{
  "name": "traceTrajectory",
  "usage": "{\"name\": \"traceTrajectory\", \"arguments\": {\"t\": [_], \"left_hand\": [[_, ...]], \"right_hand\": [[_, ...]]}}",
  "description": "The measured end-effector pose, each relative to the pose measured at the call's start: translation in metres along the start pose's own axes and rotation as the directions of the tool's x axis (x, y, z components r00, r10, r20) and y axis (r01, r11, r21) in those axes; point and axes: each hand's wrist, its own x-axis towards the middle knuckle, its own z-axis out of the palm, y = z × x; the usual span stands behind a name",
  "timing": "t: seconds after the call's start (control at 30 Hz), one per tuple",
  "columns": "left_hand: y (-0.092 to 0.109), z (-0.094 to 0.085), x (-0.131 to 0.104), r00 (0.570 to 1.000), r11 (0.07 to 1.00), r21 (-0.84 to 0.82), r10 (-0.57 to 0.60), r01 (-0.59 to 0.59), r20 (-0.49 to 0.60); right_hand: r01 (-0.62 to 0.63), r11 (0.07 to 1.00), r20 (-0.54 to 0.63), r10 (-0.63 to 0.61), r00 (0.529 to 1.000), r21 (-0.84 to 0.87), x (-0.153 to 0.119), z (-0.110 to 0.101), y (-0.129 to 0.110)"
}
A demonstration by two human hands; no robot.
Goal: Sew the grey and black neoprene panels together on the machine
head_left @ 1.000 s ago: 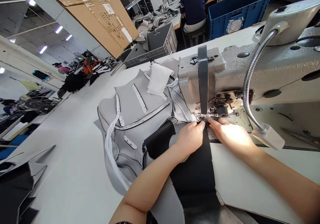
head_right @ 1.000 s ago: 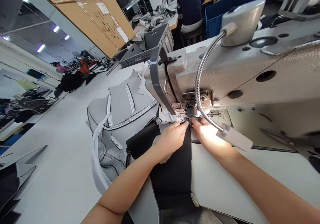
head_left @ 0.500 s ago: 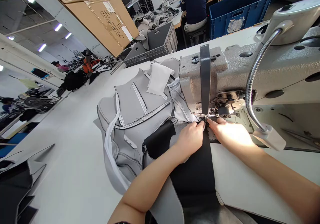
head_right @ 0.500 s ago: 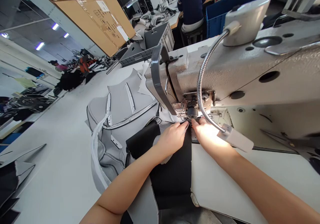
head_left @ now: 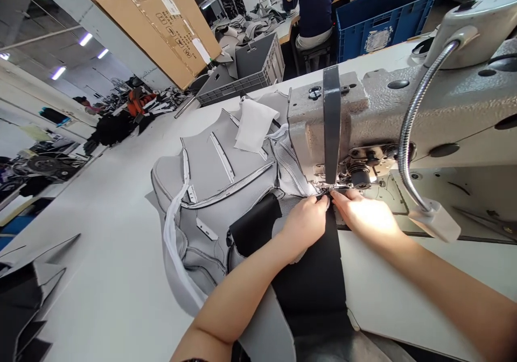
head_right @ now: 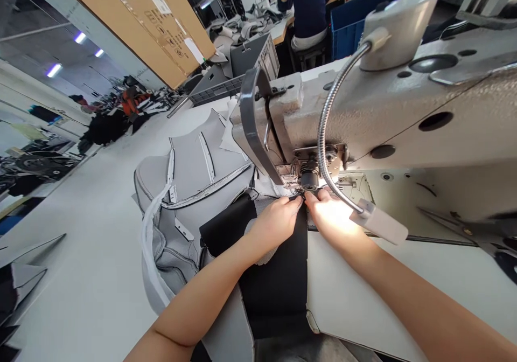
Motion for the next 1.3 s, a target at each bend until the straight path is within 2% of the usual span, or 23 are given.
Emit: {"name": "traceTrajectory", "arguments": {"t": [0.3, 0.37, 0.43, 0.5, 0.57, 0.6, 0.67, 0.73, 0.83, 1.03, 1.17, 1.23, 1.3], "left_hand": [[0.002, 0.001, 0.002, 0.999, 0.999, -0.014, -0.036, 0.036, -0.006], [0.001, 0.001, 0.002, 0.999, 1.0, -0.023, -0.017, 0.016, -0.033], [0.0, 0.002, 0.001, 0.997, 0.999, -0.037, -0.014, 0.011, -0.073], [-0.001, 0.004, 0.0, 0.993, 0.999, -0.042, -0.025, 0.02, -0.113], [-0.001, 0.006, -0.001, 0.99, 0.999, -0.038, -0.036, 0.031, -0.14], [-0.001, 0.007, -0.001, 0.989, 0.999, -0.036, -0.037, 0.032, -0.141], [0.0, 0.008, -0.001, 0.991, 0.999, -0.034, -0.043, 0.039, -0.13], [0.0, 0.009, 0.0, 0.99, 0.998, -0.03, -0.062, 0.059, -0.125], [0.001, 0.01, 0.004, 0.988, 0.997, -0.026, -0.082, 0.079, -0.131], [-0.002, 0.011, 0.01, 0.992, 0.998, -0.052, -0.034, 0.028, -0.121], [-0.001, 0.003, 0.01, 0.995, 0.992, -0.126, -0.015, 0.002, -0.101], [0.003, -0.002, 0.009, 0.996, 0.99, -0.139, -0.033, 0.021, -0.084], [0.006, -0.006, 0.01, 0.996, 0.992, -0.114, -0.065, 0.057, -0.066]], "right_hand": [[0.009, 0.999, -0.06, -0.011, 0.998, -0.032, 0.0, 0.014, -0.005], [-0.001, 0.998, -0.124, -0.007, 0.992, -0.062, -0.005, 0.02, 0.001], [-0.011, 0.989, -0.262, -0.028, 0.965, -0.147, -0.013, 0.025, 0.011], [0.006, 0.972, -0.433, -0.109, 0.895, -0.234, -0.022, 0.029, 0.021], [0.153, 0.953, -0.524, -0.273, 0.807, -0.26, -0.029, 0.033, 0.025], [0.283, 0.926, -0.534, -0.376, 0.757, -0.25, -0.032, 0.035, 0.024], [0.551, 0.807, -0.505, -0.574, 0.645, -0.214, -0.036, 0.04, 0.018], [0.683, 0.705, -0.47, -0.677, 0.566, -0.192, -0.039, 0.044, 0.009], [0.679, 0.703, -0.484, -0.679, 0.552, -0.212, -0.04, 0.051, 0.001], [0.652, 0.705, -0.519, -0.682, 0.515, -0.279, -0.036, 0.057, 0.005], [0.74, 0.631, -0.45, -0.744, 0.493, -0.234, -0.039, 0.054, 0.004], [0.787, 0.592, -0.434, -0.764, 0.478, -0.176, -0.042, 0.053, 0.001], [0.789, 0.596, -0.447, -0.753, 0.483, -0.15, -0.044, 0.053, -0.004]]}}
